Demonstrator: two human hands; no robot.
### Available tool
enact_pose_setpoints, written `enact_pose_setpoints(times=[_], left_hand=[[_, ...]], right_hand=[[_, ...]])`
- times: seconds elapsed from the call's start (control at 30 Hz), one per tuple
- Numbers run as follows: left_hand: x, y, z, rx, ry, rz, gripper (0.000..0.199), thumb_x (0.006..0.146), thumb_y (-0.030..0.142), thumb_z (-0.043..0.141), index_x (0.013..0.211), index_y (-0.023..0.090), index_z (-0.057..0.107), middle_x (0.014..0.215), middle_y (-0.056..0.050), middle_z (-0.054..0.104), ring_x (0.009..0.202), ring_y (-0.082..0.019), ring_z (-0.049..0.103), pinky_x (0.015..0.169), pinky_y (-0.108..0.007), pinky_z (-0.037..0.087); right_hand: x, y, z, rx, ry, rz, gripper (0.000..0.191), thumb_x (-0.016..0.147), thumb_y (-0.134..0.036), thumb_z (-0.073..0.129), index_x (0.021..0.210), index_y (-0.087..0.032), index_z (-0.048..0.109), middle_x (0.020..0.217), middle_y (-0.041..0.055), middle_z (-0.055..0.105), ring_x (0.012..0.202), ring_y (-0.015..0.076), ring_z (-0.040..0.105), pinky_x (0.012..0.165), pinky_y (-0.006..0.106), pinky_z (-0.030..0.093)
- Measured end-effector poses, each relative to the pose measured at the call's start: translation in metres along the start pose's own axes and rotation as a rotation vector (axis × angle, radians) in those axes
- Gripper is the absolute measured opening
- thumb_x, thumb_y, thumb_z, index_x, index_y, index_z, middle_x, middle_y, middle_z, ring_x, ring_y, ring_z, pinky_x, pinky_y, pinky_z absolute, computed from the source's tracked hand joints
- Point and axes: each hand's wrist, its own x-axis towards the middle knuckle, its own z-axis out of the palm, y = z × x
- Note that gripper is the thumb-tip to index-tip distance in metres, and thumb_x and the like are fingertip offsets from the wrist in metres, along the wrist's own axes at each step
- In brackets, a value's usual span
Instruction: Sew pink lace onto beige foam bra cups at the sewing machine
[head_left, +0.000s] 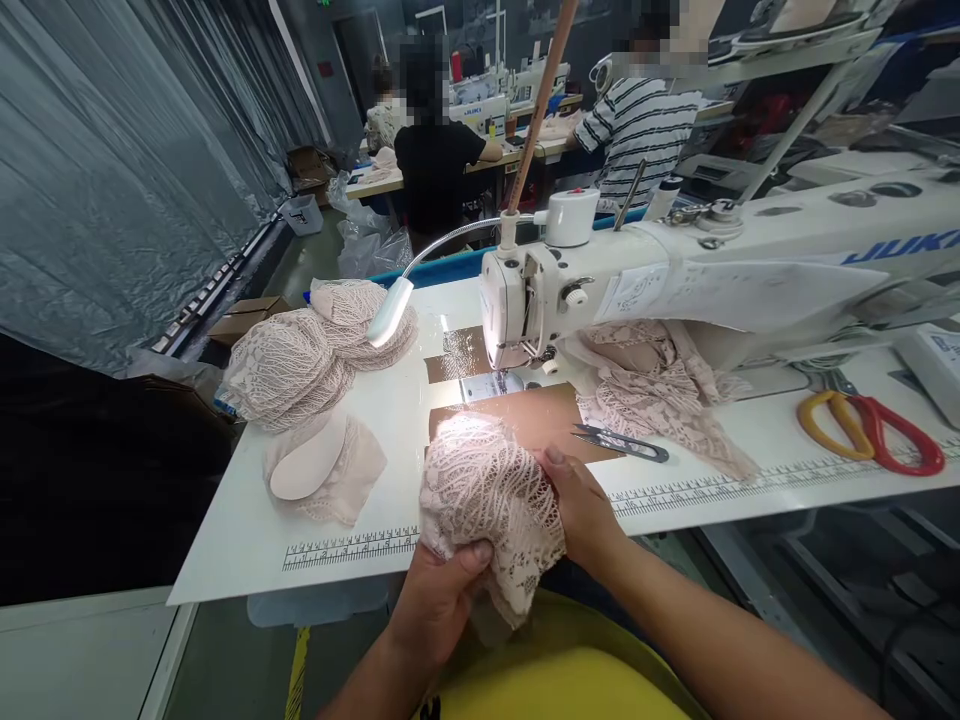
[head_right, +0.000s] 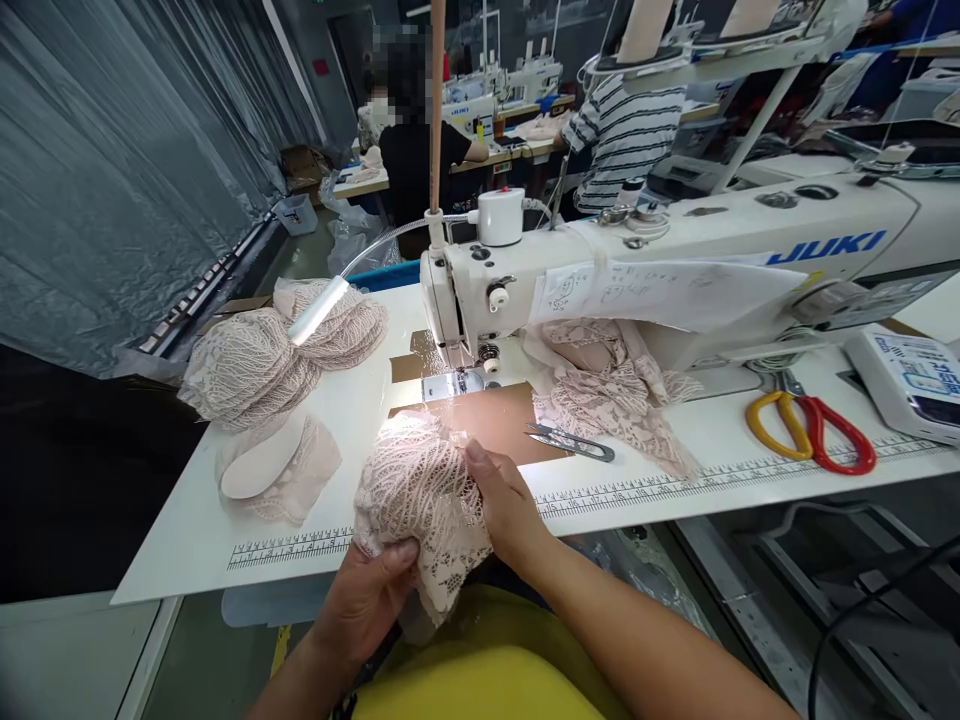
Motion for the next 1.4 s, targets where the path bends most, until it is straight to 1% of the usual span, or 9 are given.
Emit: enact_pose_setpoints(times=[0.2, 0.3, 0.4, 0.47, 0.5, 0.57, 0.7, 1.0, 1.4], left_hand=[[-0.004, 0.01, -0.018, 0.344, -0.12, 0.015, 0.005, 0.074, 0.016, 0.067, 0.072, 0.014, 0.072, 0.07, -0.004, 0.07, 0.071, -0.018, 0.063, 0.07, -0.029, 0.048], [-0.011, 0.035, -0.032, 0.586, -0.255, 0.147, 0.024, 0.079, 0.014, 0.061, 0.056, 0.014, 0.064, 0.061, -0.004, 0.064, 0.06, -0.013, 0.057, 0.061, -0.025, 0.044], [-0.013, 0.064, -0.033, 0.755, -0.162, 0.404, 0.01, 0.08, 0.019, 0.062, 0.088, 0.02, 0.067, 0.099, -0.007, 0.066, 0.093, -0.02, 0.059, 0.08, -0.03, 0.046], [-0.008, 0.078, -0.024, 0.953, -0.113, 0.469, 0.052, 0.071, 0.022, 0.073, 0.12, 0.023, 0.056, 0.132, -0.01, 0.049, 0.121, -0.027, 0.045, 0.098, -0.036, 0.039], [-0.004, 0.082, -0.019, 1.037, -0.134, 0.431, 0.064, 0.067, 0.024, 0.076, 0.126, 0.023, 0.051, 0.134, -0.01, 0.047, 0.121, -0.028, 0.044, 0.099, -0.036, 0.038], [0.005, 0.083, -0.011, 1.091, -0.223, 0.272, 0.054, 0.072, 0.028, 0.073, 0.122, 0.021, 0.054, 0.116, -0.009, 0.058, 0.104, -0.024, 0.054, 0.087, -0.032, 0.044], [0.018, 0.072, -0.006, 1.105, -0.317, 0.175, 0.022, 0.082, 0.033, 0.061, 0.094, 0.014, 0.062, 0.078, -0.002, 0.056, 0.069, -0.014, 0.051, 0.063, -0.024, 0.041], [0.024, 0.073, 0.001, 1.007, -0.336, 0.151, 0.028, 0.081, 0.036, 0.062, 0.096, 0.013, 0.062, 0.078, -0.002, 0.056, 0.07, -0.013, 0.048, 0.062, -0.023, 0.04], [0.048, 0.076, 0.009, 1.087, -0.284, 0.231, 0.03, 0.087, 0.038, 0.052, 0.07, 0.014, 0.053, 0.063, 0.003, 0.037, 0.059, -0.01, 0.035, 0.055, -0.022, 0.03]], right_hand=[[0.008, 0.002, -0.013, 0.052, 0.063, -0.102, 0.033, 0.075, -0.044, 0.069, 0.063, -0.017, 0.053, 0.062, -0.003, 0.048, 0.058, 0.0103, 0.043, 0.056, 0.023, 0.038], [0.009, -0.006, -0.017, 0.066, 0.059, -0.115, 0.028, 0.075, -0.042, 0.07, 0.069, -0.017, 0.058, 0.064, -0.0027, 0.053, 0.059, 0.0107, 0.048, 0.057, 0.023, 0.041], [0.006, -0.015, -0.012, -0.139, -0.134, -0.136, 0.022, 0.075, -0.035, 0.071, 0.069, -0.017, 0.06, 0.064, -0.002, 0.056, 0.06, 0.0115, 0.052, 0.057, 0.023, 0.042], [0.002, -0.018, -0.006, -0.239, -0.315, -0.184, 0.014, 0.078, -0.03, 0.068, 0.076, -0.017, 0.063, 0.072, -0.0004, 0.061, 0.066, 0.0129, 0.056, 0.062, 0.023, 0.045], [0.001, -0.019, -0.002, -0.264, -0.39, -0.212, 0.011, 0.08, -0.028, 0.065, 0.084, -0.018, 0.065, 0.079, 0.0006, 0.064, 0.071, 0.0137, 0.058, 0.066, 0.024, 0.046], [0.0, -0.019, 0.002, -0.309, -0.46, -0.256, 0.011, 0.084, -0.025, 0.061, 0.093, -0.019, 0.065, 0.086, 0.0014, 0.066, 0.076, 0.014, 0.06, 0.071, 0.025, 0.046], [0.002, -0.018, 0.002, -0.435, -0.356, -0.323, 0.012, 0.085, -0.025, 0.059, 0.079, -0.018, 0.066, 0.079, 0.0018, 0.065, 0.075, 0.0142, 0.059, 0.07, 0.026, 0.045], [0.01, -0.019, 0.0, -0.55, -0.106, -0.293, 0.023, 0.08, -0.029, 0.062, 0.061, -0.018, 0.058, 0.064, 0.0015, 0.064, 0.058, 0.0129, 0.056, 0.055, 0.024, 0.042], [0.022, -0.021, -0.005, -0.655, -0.043, -0.241, 0.029, 0.08, -0.035, 0.061, 0.057, -0.017, 0.056, 0.055, -0.0008, 0.058, 0.05, 0.0099, 0.047, 0.048, 0.023, 0.033]])
